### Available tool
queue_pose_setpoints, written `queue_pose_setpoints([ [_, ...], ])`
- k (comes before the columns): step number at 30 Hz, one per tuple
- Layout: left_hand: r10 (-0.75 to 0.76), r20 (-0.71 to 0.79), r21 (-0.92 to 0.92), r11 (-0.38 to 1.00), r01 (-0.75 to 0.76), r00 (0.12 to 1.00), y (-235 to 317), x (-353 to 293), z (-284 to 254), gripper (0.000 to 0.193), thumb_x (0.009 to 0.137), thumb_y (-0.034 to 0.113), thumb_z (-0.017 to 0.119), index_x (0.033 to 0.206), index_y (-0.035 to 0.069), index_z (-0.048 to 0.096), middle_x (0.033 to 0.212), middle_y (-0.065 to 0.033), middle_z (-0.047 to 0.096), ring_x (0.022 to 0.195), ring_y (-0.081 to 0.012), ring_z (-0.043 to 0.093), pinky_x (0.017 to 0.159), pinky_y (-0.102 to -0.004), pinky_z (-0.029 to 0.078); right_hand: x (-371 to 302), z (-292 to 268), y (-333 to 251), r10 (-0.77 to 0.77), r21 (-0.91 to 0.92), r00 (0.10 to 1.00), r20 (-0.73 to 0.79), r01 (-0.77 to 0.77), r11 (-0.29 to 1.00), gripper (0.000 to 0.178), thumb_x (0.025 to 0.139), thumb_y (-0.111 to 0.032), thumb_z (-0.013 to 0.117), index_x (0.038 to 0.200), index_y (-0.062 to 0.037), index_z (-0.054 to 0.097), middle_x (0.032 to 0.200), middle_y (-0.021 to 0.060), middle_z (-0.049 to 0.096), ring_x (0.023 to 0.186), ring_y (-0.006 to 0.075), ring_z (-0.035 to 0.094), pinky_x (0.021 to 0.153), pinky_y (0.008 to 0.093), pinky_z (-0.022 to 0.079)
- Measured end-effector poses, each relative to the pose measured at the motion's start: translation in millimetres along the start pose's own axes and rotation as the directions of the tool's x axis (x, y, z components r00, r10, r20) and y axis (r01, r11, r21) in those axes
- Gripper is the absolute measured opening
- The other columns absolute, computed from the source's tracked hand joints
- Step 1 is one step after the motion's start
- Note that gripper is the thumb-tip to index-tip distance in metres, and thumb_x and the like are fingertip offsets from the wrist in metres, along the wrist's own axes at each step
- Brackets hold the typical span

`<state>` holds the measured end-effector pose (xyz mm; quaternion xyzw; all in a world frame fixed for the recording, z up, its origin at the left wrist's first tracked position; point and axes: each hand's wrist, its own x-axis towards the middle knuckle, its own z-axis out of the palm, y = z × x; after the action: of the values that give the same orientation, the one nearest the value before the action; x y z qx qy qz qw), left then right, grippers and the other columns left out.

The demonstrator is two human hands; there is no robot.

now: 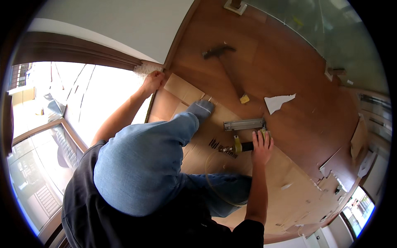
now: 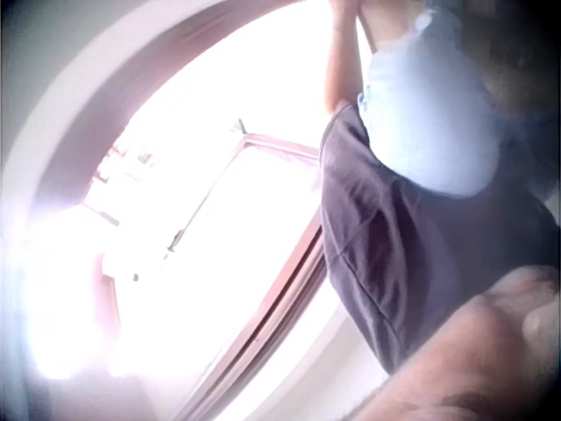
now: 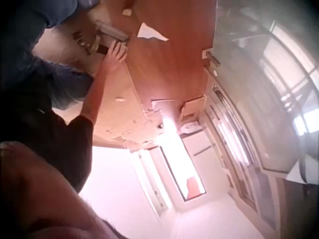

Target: The person installs wood trim by hand using a hammer and a nail gun. The person fits a piece of trim into a corner, secures it with a nail gun, and then hammers it flush.

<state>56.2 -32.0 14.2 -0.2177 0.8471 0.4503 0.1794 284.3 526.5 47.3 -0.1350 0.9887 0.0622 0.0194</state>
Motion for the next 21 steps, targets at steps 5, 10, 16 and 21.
queue_pose_setpoints([
  [5, -0.056, 0.039, 0.073, 0.996, 0.053, 0.998, 28, 6, -4, 0.052, 0.100, 0.047, 0.062, 0.104, -0.003, 0.073, 0.082, -0.0146, 0.074, 0.075, -0.0256, 0.073, 0.073, -0.0391, 0.057, -3, 6, -5, -0.011, -0.016, 1.000, 0.005, 0.011, 1.000, 0.058, 0.090, -0.008, 0.062, 0.146, -0.0237, 0.061, 0.152, 0.0000, 0.058, 0.146, 0.0325, 0.047, 0.121, 0.0553, 0.036],
  [10, -0.129, 0.131, -0.017, 0.991, 0.132, 0.983, 32, 19, -6, 0.063, 0.102, 0.055, 0.059, 0.097, -0.006, 0.074, 0.075, -0.0143, 0.074, 0.069, -0.0247, 0.073, 0.070, -0.0376, 0.057, -2, 6, -10, -0.012, -0.026, 1.000, -0.022, 0.011, 1.000, 0.053, 0.091, -0.008, 0.061, 0.141, -0.0228, 0.063, 0.149, 0.0024, 0.059, 0.144, 0.0334, 0.048, 0.118, 0.0547, 0.040],
  [16, -0.088, -0.008, 0.131, 0.987, 0.088, 0.996, 33, 21, -4, 0.068, 0.103, 0.058, 0.055, 0.090, -0.006, 0.075, 0.077, -0.0163, 0.076, 0.074, -0.0281, 0.076, 0.076, -0.0409, 0.059, -2, 8, -15, 0.022, -0.002, 0.999, -0.032, -0.022, 1.000, 0.056, 0.089, -0.007, 0.063, 0.143, -0.0211, 0.062, 0.152, 0.0031, 0.057, 0.147, 0.0346, 0.043, 0.120, 0.0567, 0.036],
  [21, -0.107, 0.024, 0.108, 0.989, 0.104, 0.994, 27, 24, -2, 0.066, 0.104, 0.057, 0.053, 0.089, -0.004, 0.075, 0.078, -0.0176, 0.076, 0.075, -0.0293, 0.076, 0.076, -0.0419, 0.059, -5, 5, -17, 0.036, 0.033, 0.999, 0.005, -0.036, 0.999, 0.061, 0.086, -0.004, 0.064, 0.145, -0.0192, 0.060, 0.155, 0.0055, 0.054, 0.149, 0.0363, 0.041, 0.122, 0.0582, 0.033],
])
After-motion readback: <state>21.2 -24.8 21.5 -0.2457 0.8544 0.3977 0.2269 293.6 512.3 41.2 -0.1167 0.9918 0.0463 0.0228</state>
